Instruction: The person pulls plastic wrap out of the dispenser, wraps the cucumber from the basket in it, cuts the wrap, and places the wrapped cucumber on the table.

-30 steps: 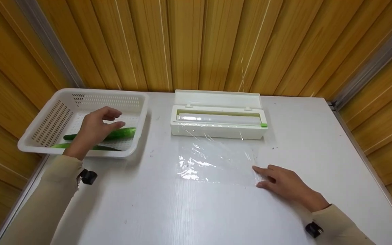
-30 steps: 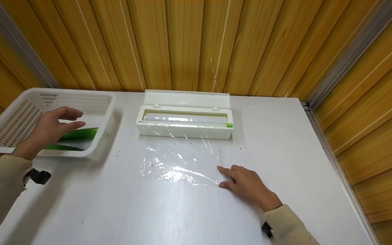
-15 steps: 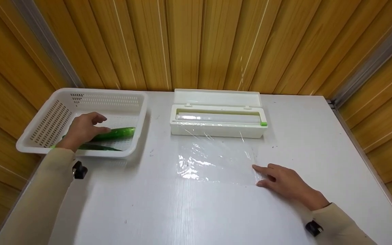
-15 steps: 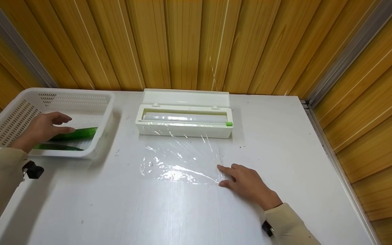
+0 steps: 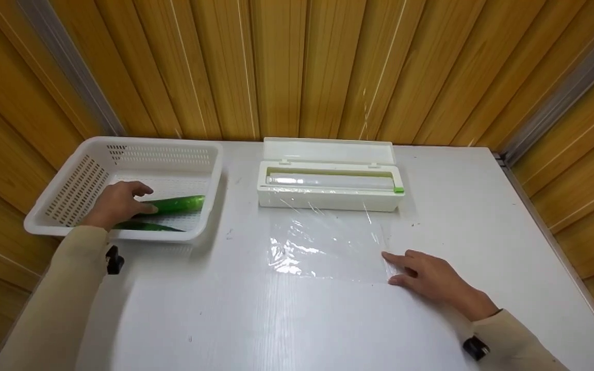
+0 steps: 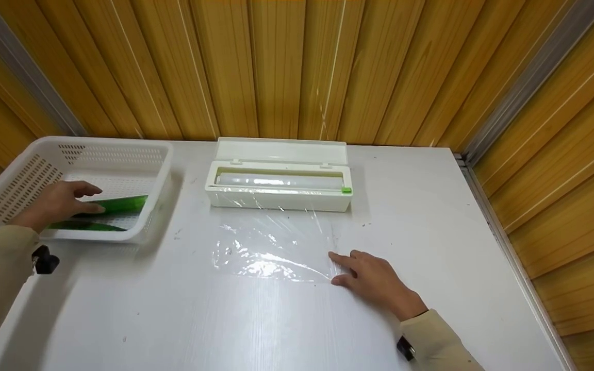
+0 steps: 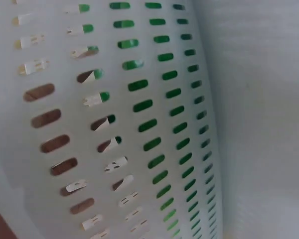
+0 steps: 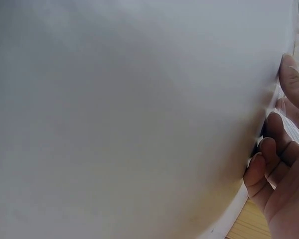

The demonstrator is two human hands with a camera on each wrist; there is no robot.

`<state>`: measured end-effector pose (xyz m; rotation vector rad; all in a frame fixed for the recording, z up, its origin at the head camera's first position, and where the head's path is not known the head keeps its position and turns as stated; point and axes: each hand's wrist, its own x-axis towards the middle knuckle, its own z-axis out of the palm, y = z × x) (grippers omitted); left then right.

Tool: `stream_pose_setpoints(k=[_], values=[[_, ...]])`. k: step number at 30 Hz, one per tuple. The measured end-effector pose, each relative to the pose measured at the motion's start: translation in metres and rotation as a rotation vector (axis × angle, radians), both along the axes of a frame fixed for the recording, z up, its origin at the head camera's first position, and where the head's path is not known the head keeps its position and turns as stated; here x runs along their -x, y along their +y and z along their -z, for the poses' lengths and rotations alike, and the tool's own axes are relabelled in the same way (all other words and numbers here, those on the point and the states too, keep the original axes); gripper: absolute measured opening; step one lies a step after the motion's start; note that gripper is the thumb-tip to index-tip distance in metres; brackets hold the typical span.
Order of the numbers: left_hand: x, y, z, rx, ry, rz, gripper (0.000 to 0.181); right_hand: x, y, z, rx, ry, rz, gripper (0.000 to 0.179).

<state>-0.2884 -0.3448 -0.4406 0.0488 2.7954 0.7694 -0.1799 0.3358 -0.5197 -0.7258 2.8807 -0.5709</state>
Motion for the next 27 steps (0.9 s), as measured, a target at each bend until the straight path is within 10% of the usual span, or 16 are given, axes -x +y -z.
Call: stream_pose_setpoints(k=[27], values=[[0.0041,-0.0081,0.0108,0.055,-0.015,0.063,0.054,-0.0032,-0.0014,-0.0016,-0.002,-0.028,0.027,0.062]])
